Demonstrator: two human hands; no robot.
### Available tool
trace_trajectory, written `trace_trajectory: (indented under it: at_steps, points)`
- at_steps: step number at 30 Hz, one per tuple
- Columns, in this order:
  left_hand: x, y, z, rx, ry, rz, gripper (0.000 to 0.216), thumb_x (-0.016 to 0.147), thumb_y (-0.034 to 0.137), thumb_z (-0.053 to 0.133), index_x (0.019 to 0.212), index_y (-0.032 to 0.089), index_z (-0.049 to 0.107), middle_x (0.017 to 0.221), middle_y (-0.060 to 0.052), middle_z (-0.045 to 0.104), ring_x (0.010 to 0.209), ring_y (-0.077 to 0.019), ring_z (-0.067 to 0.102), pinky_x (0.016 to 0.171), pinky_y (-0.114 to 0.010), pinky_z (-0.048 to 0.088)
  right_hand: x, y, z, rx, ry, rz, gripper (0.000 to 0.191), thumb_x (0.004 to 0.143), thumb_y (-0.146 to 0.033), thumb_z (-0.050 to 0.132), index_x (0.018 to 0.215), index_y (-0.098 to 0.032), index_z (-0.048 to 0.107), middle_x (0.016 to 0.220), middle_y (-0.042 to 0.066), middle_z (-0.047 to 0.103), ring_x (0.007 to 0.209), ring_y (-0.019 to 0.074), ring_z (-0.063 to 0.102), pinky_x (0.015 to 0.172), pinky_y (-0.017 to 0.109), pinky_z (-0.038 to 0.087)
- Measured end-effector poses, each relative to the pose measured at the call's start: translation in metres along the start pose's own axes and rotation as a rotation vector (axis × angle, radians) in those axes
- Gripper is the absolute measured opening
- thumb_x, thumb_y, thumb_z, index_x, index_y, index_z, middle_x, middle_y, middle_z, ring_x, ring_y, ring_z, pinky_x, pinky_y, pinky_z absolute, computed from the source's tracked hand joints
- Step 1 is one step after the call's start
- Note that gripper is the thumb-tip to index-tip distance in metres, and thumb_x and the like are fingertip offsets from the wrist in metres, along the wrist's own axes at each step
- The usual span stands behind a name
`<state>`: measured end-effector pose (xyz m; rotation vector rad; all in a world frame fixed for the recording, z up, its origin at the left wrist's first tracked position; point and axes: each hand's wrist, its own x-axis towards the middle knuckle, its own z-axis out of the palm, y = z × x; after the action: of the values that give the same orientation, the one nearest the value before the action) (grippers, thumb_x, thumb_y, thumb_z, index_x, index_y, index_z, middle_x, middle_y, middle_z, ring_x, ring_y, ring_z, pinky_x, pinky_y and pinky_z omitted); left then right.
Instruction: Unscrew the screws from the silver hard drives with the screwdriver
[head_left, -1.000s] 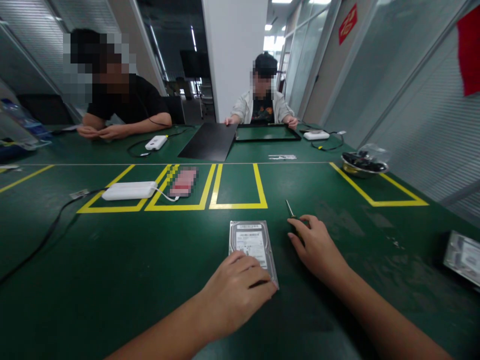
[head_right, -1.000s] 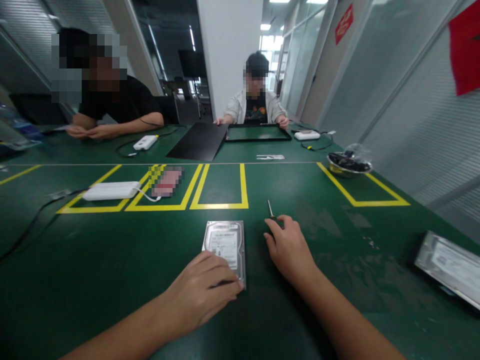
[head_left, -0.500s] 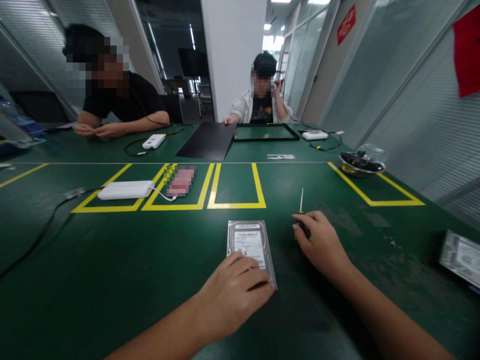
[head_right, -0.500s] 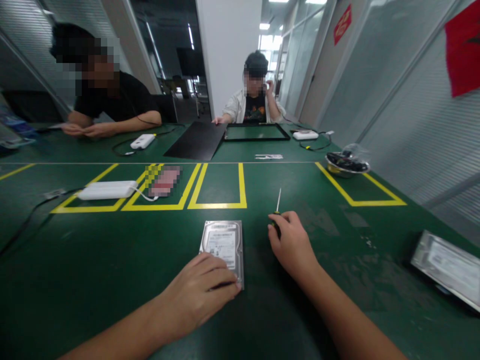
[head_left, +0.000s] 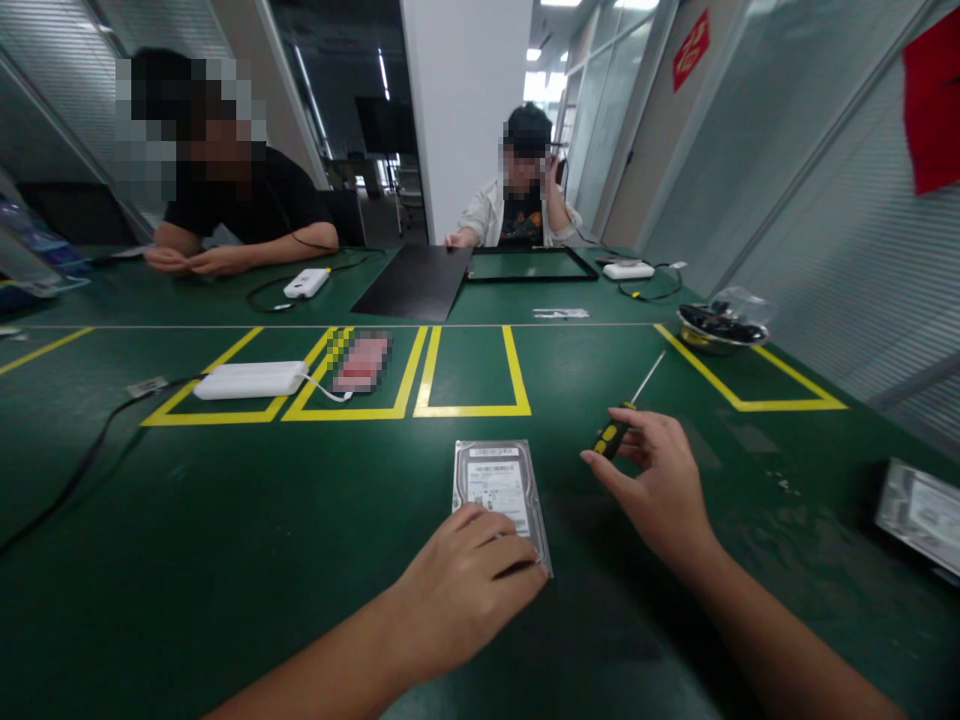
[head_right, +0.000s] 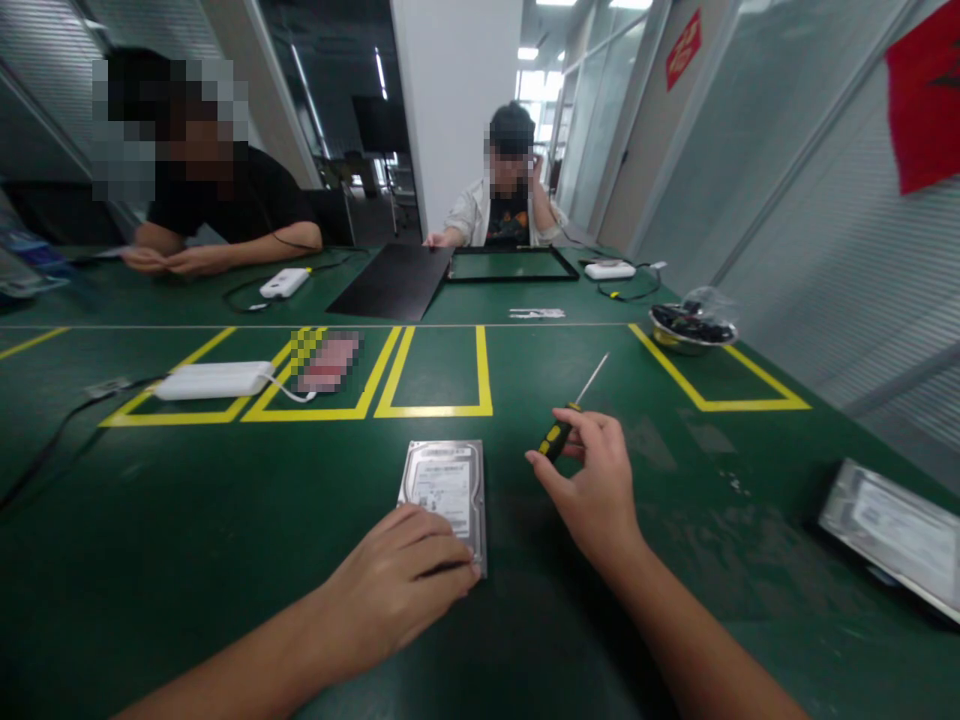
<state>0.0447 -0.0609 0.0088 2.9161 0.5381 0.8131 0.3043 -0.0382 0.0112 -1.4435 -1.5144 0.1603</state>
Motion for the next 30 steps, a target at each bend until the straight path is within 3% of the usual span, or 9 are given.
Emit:
trace_trajectory:
  at_steps: [5, 8, 12, 18, 22, 26, 30]
  points:
    - [0.0, 0.0, -0.001, -0.014, -0.004, 0.006, 0.013, 0.099, 0.02, 0.057, 0.109, 0.02, 0.065, 0.101, 0.0, 0.071, 0.092, -0.0175, 0.059, 0.082, -0.034, 0.041, -0.003, -0.005, 0.001, 0.135, -0.035, 0.033, 0.046, 0.084, -0.036, 0.072, 0.125, -0.021, 0.059, 0.122, 0.012, 0.052, 0.098, 0.0204, 0.063, 0.088, 0.04, 0.059]
    - [0.0, 0.0, -0.001, -0.011, -0.004, 0.007, 0.013, 0.099, 0.021, 0.057, 0.109, 0.02, 0.065, 0.1, -0.001, 0.071, 0.092, -0.0173, 0.06, 0.082, -0.034, 0.041, -0.002, -0.011, -0.001, 0.33, -0.102, 0.106, 0.047, 0.086, -0.036, 0.071, 0.128, -0.02, 0.056, 0.118, 0.012, 0.06, 0.1, 0.0208, 0.065, 0.091, 0.039, 0.058]
    - [0.0, 0.0, -0.001, -0.005, 0.003, 0.0, 0.014, 0.099, 0.021, 0.057, 0.11, 0.021, 0.066, 0.099, -0.002, 0.071, 0.092, -0.0169, 0.06, 0.081, -0.033, 0.042, -0.001, -0.019, -0.005, 0.551, -0.183, 0.201, 0.046, 0.087, -0.037, 0.071, 0.128, -0.021, 0.054, 0.128, 0.012, 0.059, 0.107, 0.022, 0.066, 0.093, 0.039, 0.059]
    - [0.001, 0.0, -0.001, -0.013, -0.003, -0.002, 0.014, 0.099, 0.02, 0.057, 0.111, 0.02, 0.065, 0.103, 0.0, 0.071, 0.093, -0.0177, 0.059, 0.081, -0.034, 0.041, 0.001, -0.025, -0.011, 0.693, -0.306, 0.194, 0.07, 0.08, -0.034, 0.077, 0.141, -0.027, 0.042, 0.133, 0.012, 0.055, 0.111, 0.0249, 0.064, 0.085, 0.038, 0.061]
    - [0.001, 0.0, -0.002, -0.008, -0.005, 0.008, 0.013, 0.1, 0.02, 0.057, 0.11, 0.02, 0.065, 0.102, 0.0, 0.071, 0.092, -0.0178, 0.059, 0.081, -0.034, 0.04, 0.0, -0.031, -0.013, 0.77, -0.279, 0.264, 0.061, 0.077, -0.027, 0.08, 0.131, -0.026, 0.052, 0.111, 0.007, 0.062, 0.088, 0.0186, 0.068, 0.07, 0.028, 0.06]
    - [0.0, 0.0, -0.002, -0.004, -0.015, 0.014, 0.014, 0.1, 0.02, 0.056, 0.112, 0.02, 0.064, 0.103, -0.001, 0.071, 0.093, -0.0183, 0.058, 0.082, -0.034, 0.04, -0.002, -0.032, -0.015, 0.795, -0.223, 0.284, 0.037, 0.091, -0.038, 0.067, 0.123, -0.023, 0.06, 0.084, 0.002, 0.061, 0.064, 0.0127, 0.061, 0.056, 0.025, 0.053]
    - [-0.001, 0.0, -0.002, 0.0, -0.027, 0.008, 0.015, 0.101, 0.02, 0.055, 0.113, 0.02, 0.064, 0.105, -0.001, 0.07, 0.095, -0.0187, 0.058, 0.084, -0.035, 0.04, -0.002, -0.028, -0.018, 0.719, -0.154, 0.179, 0.031, 0.095, -0.043, 0.062, 0.116, -0.021, 0.067, 0.08, 0.003, 0.058, 0.07, 0.0125, 0.055, 0.065, 0.026, 0.051]
